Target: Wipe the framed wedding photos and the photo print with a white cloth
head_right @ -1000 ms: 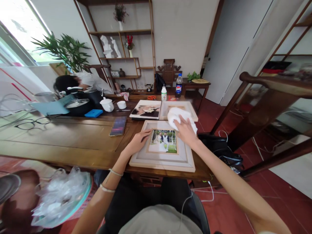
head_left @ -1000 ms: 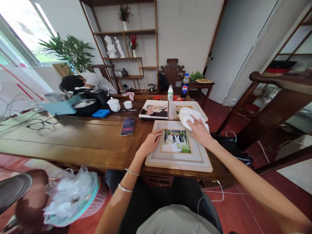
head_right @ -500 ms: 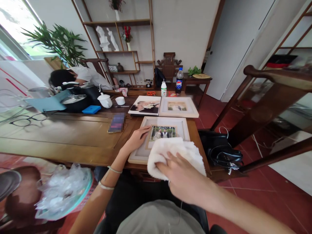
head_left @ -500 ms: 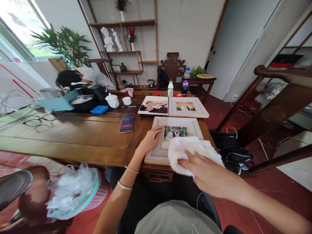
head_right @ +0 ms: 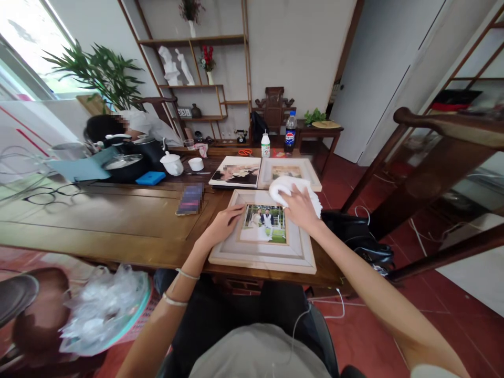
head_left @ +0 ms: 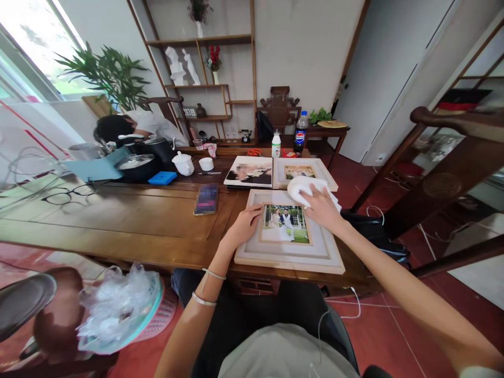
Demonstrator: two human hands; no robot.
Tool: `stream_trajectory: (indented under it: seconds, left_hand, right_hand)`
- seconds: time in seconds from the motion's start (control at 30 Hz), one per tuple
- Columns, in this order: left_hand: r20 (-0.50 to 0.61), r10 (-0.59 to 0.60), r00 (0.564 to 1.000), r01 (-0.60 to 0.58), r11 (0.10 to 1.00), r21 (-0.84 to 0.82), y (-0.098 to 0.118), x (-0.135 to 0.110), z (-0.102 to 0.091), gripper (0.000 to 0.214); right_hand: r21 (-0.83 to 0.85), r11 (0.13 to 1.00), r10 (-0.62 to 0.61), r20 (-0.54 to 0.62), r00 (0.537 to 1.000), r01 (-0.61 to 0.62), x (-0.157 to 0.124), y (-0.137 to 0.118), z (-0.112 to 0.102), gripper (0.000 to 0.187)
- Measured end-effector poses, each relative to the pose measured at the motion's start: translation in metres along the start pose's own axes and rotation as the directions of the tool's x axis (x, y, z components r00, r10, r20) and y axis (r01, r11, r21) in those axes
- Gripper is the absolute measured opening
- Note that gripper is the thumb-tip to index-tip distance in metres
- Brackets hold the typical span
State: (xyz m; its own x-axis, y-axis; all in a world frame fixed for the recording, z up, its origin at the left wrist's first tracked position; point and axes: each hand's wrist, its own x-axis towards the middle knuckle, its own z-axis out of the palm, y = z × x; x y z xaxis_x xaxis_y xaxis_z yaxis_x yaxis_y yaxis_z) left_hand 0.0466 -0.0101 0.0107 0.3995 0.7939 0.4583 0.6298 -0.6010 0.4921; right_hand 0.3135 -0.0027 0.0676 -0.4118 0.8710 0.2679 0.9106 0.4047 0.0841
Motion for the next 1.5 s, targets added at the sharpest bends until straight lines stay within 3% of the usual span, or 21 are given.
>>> stream_trajectory:
  seconds: [0.1, 0.17, 0.43, 0.57, 0.7, 0.83, 0.93, 1.0, 1.1, 1.23, 1.4, 1.5]
  left_hand:
    - [0.001, -0.011, 1.0, 0.011, 1.0, 0.002, 0.001, 0.0, 0.0, 0.034]
    - [0.002, -0.01, 1.0, 0.01, 1.0, 0.003, 0.001, 0.0, 0.001, 0.034]
    - [-0.011, 0.011, 1.0, -0.011, 1.0, 0.001, -0.001, 0.001, 0.002, 0.035]
    - [-0.001, 0.023, 1.0, -0.023, 1.0, 0.006, 0.0, 0.0, 0.001, 0.035]
    - [-0.005, 0.033, 0.999, -0.033, 0.999, -0.006, 0.001, 0.0, -0.001, 0.036]
    - [-0.007, 0.014, 1.0, -0.014, 1.0, 0.001, 0.0, 0.0, -0.001, 0.035]
    - [0.001, 0.008, 1.0, -0.008, 1.0, -0.001, 0.0, 0.0, -0.001, 0.035]
    - [0.005, 0.0, 1.0, 0.0, 1.0, 0.0, 0.0, -0.001, 0.0, 0.036]
    - [0.001, -0.009, 1.0, 0.009, 1.0, 0.004, -0.001, -0.001, 0.001, 0.036]
    - [-0.006, 0.007, 1.0, -0.007, 1.0, 0.0, -0.003, -0.001, 0.004, 0.036]
    - [-0.014, 0.007, 1.0, -0.007, 1.0, 0.003, 0.001, -0.001, 0.001, 0.036]
    - [-0.009, 0.014, 1.0, -0.014, 1.0, 0.001, 0.004, -0.001, -0.001, 0.036]
  right_hand:
    - [0.011, 0.997, -0.076, 0.059, 0.995, 0.075, 0.009, -0.004, 0.0, 0.055]
    - [0.043, 0.989, -0.147, 0.115, 0.982, 0.143, -0.001, -0.017, -0.005, 0.056]
    - [0.303, 0.911, -0.35, 0.201, 0.915, 0.282, -0.1, -0.092, -0.052, 0.06]
    - [0.33, 0.886, -0.385, 0.137, 0.913, 0.325, -0.116, -0.099, -0.047, 0.06]
    - [0.206, 0.954, -0.244, 0.106, 0.964, 0.218, -0.091, -0.073, -0.027, 0.059]
    - [0.039, 0.998, -0.06, 0.051, 0.997, 0.059, -0.043, -0.034, -0.011, 0.058]
    - [-0.041, 0.996, 0.082, -0.029, 0.996, -0.083, -0.005, -0.016, -0.002, 0.056]
    - [-0.079, 0.993, 0.084, -0.024, 0.996, -0.085, 0.013, -0.015, 0.002, 0.056]
    - [-0.076, 0.996, -0.042, 0.088, 0.995, 0.048, 0.021, -0.026, 0.001, 0.057]
    - [0.064, 0.977, -0.213, 0.235, 0.948, 0.204, -0.01, -0.055, -0.021, 0.06]
    - [0.244, 0.941, -0.307, 0.324, 0.895, 0.235, -0.077, -0.096, -0.06, 0.059]
    - [0.319, 0.914, -0.351, 0.311, 0.883, 0.251, -0.101, -0.108, -0.063, 0.064]
